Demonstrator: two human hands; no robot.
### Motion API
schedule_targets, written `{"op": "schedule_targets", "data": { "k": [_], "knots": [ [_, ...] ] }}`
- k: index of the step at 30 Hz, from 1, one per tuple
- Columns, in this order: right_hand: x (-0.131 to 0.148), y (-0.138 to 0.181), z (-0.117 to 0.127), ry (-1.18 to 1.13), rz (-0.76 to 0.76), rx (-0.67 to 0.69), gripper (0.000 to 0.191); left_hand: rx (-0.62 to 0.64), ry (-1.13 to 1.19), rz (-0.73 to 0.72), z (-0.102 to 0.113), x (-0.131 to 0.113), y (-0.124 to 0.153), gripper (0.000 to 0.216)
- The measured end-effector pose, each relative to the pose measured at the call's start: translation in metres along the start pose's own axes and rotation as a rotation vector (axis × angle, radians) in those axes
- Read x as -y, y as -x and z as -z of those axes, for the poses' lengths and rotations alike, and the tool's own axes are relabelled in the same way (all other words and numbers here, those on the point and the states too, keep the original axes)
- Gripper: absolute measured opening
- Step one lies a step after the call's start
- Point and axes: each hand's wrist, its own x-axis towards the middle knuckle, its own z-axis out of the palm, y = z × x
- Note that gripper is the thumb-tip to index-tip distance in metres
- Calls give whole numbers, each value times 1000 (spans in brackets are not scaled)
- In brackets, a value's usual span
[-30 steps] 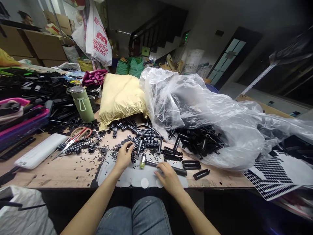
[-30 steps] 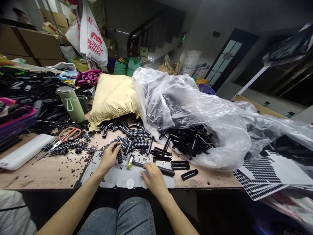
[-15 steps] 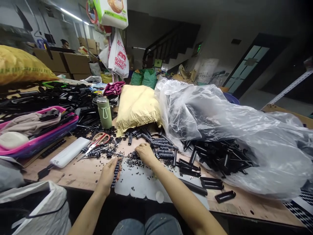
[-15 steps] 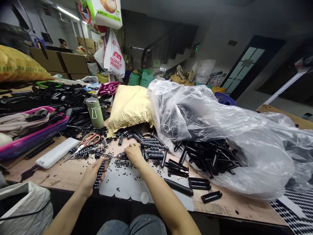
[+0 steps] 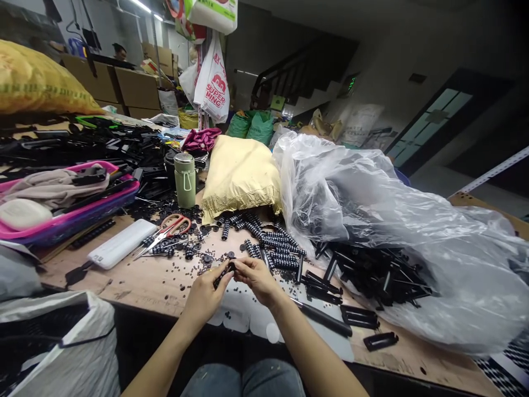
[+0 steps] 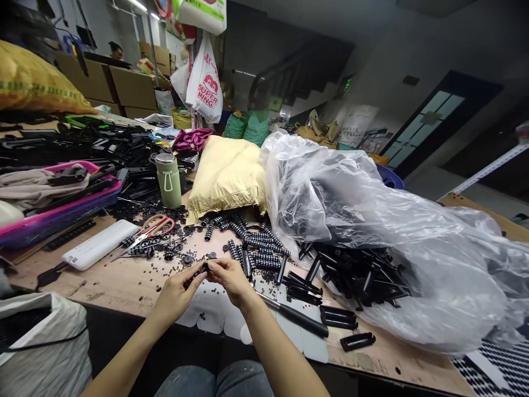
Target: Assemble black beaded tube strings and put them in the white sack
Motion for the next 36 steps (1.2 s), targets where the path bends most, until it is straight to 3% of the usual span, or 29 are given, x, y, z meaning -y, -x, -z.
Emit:
{"op": "schedule_targets", "data": {
  "k": [3, 12, 17, 21, 23, 26, 27, 29, 33, 36],
  "knots": [
    [2, 4, -1, -116, -48, -19, 35, -3, -32, -54, 0, 1, 3, 38],
    [-8, 17, 8, -84, 12, -60, 36, 44, -205, -112, -7, -7, 9, 37],
    [-12, 30, 11, 239, 194, -101, 32, 38, -311, -167, -18, -3, 13, 37],
    [-12, 45, 14, 522, 293, -118, 34, 29, -221, -140, -28, -3, 14, 39],
    [-10, 51, 26, 735, 282, -264, 36, 27, -109, -68, -30, -8, 13, 40],
    [-8, 60, 64, 1153, 128, -694, 41, 14, 95, 119, -29, -17, 11, 41],
    [-7, 62, 80, 1265, 45, -778, 45, 22, 171, 185, -29, -20, 10, 43],
    [-5, 64, 111, 1416, -81, -730, 61, 57, 338, 279, -29, -25, 8, 46],
    [2, 58, 159, 1455, -108, -430, 95, 174, 618, 362, -33, -30, 7, 48],
    [10, 48, 182, 1421, -98, -333, 99, 218, 754, 394, -34, -33, 7, 47]
  ]
}}
